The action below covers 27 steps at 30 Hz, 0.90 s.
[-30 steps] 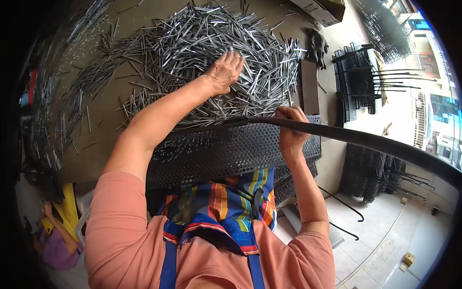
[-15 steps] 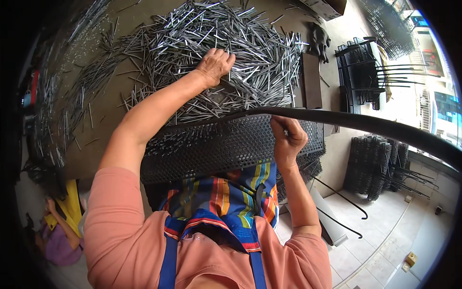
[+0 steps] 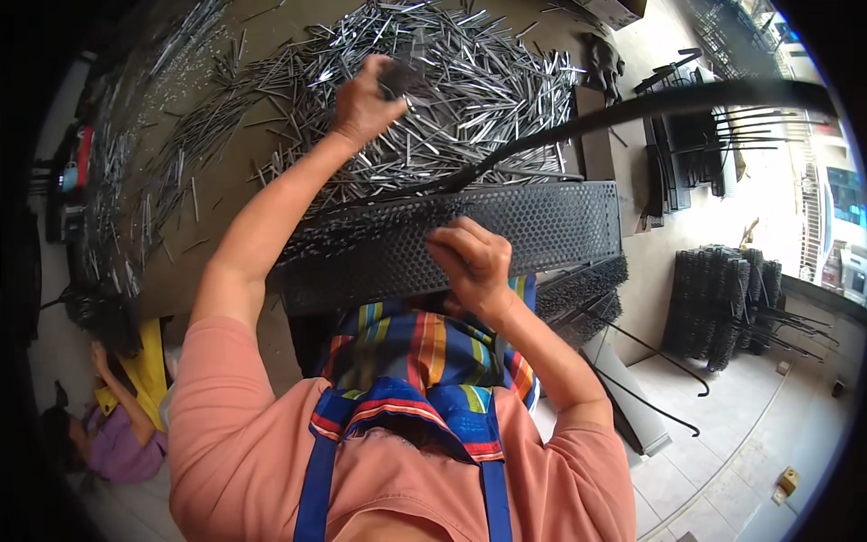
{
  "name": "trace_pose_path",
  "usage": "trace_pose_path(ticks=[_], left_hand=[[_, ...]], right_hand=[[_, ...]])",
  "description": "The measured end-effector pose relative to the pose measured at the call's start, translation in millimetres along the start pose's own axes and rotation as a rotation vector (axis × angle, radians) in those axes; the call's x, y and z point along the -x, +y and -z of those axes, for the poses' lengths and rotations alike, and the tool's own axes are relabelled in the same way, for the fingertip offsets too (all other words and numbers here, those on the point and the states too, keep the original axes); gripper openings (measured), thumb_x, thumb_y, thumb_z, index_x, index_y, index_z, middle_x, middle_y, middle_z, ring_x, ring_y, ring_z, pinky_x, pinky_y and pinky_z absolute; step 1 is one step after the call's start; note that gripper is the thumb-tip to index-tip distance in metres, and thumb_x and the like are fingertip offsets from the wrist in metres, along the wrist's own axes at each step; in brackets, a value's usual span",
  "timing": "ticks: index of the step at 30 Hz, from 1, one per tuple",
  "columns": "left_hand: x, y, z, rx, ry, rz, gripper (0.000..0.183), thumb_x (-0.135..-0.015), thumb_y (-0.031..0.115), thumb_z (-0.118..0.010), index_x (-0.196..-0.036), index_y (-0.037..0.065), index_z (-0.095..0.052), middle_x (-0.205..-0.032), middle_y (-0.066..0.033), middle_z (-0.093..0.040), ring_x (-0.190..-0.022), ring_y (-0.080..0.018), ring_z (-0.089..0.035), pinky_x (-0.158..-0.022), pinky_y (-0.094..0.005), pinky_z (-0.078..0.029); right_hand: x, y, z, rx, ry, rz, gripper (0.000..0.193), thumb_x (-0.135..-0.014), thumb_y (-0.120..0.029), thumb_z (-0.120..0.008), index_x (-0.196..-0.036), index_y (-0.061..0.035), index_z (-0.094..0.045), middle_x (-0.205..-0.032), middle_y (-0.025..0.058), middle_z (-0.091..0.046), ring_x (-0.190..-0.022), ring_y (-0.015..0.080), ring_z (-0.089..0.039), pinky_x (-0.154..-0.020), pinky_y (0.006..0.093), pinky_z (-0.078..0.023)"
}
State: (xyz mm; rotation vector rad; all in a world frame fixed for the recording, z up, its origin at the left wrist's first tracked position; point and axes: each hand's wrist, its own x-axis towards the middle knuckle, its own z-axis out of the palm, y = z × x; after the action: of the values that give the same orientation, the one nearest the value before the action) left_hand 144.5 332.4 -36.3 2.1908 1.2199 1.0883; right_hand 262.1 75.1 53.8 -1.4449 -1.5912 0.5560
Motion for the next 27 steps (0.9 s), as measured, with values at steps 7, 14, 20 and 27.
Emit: trace_pose_path(ticks=[7,14,20,27], left_hand=[[-10.8,-29.6,51.4,0.964,0.55,0.453,0.021,-0.062,-0.003,-0.071,-0.08,0.003,-0.063,-0.083,-0.0003,-0.064,-0.07,-0.0152,-0.059,-0.062,-0.0311,-0.048],[9.4,-36.5,87.7,1.104,0.627,0.775,0.022,-0.063,-0.008,-0.072,-0.078,0.0,-0.059,-0.08,-0.0063,-0.062,-0.066,-0.0197,-0.061,-0.06,-0.0365,-0.053],[8.4,-29.1,112.6,1.32,0.65,0.893,0.027,-0.063,-0.007,-0.076,-0.082,0.002,-0.059,-0.082,-0.0068,-0.063,-0.066,-0.0223,-0.062,-0.06,-0.0372,-0.054],[28.9,-32.5,120.0,1.121,0.124,0.817,0.039,-0.065,0.013,-0.087,-0.097,0.008,-0.065,-0.091,-0.0043,-0.067,-0.082,-0.0198,-0.062,-0.082,-0.0367,-0.05]], right_hand=[[-72.9,-22.0,-62.6,0.135,0.058,0.085,0.02,-0.072,-0.004,-0.074,-0.09,-0.0028,-0.067,-0.077,0.0107,-0.058,-0.059,0.0228,-0.062,-0.052,0.0307,-0.047],[-151.4,-15.2,-150.1,0.614,0.05,0.162,0.088,-0.058,-0.022,-0.078,-0.136,-0.003,-0.04,-0.122,0.0159,-0.055,-0.115,0.0349,-0.051,-0.096,0.0558,-0.034],[-168.5,7.9,-181.3,0.47,-0.11,-0.067,0.039,-0.071,-0.018,-0.067,-0.104,-0.003,-0.052,-0.103,0.0181,-0.063,-0.099,0.0368,-0.061,-0.085,0.0491,-0.045],[-161.8,11.8,-187.1,0.395,-0.143,-0.254,0.032,-0.073,-0.017,-0.067,-0.099,-0.0006,-0.057,-0.093,0.0228,-0.067,-0.09,0.0403,-0.065,-0.08,0.048,-0.051]])
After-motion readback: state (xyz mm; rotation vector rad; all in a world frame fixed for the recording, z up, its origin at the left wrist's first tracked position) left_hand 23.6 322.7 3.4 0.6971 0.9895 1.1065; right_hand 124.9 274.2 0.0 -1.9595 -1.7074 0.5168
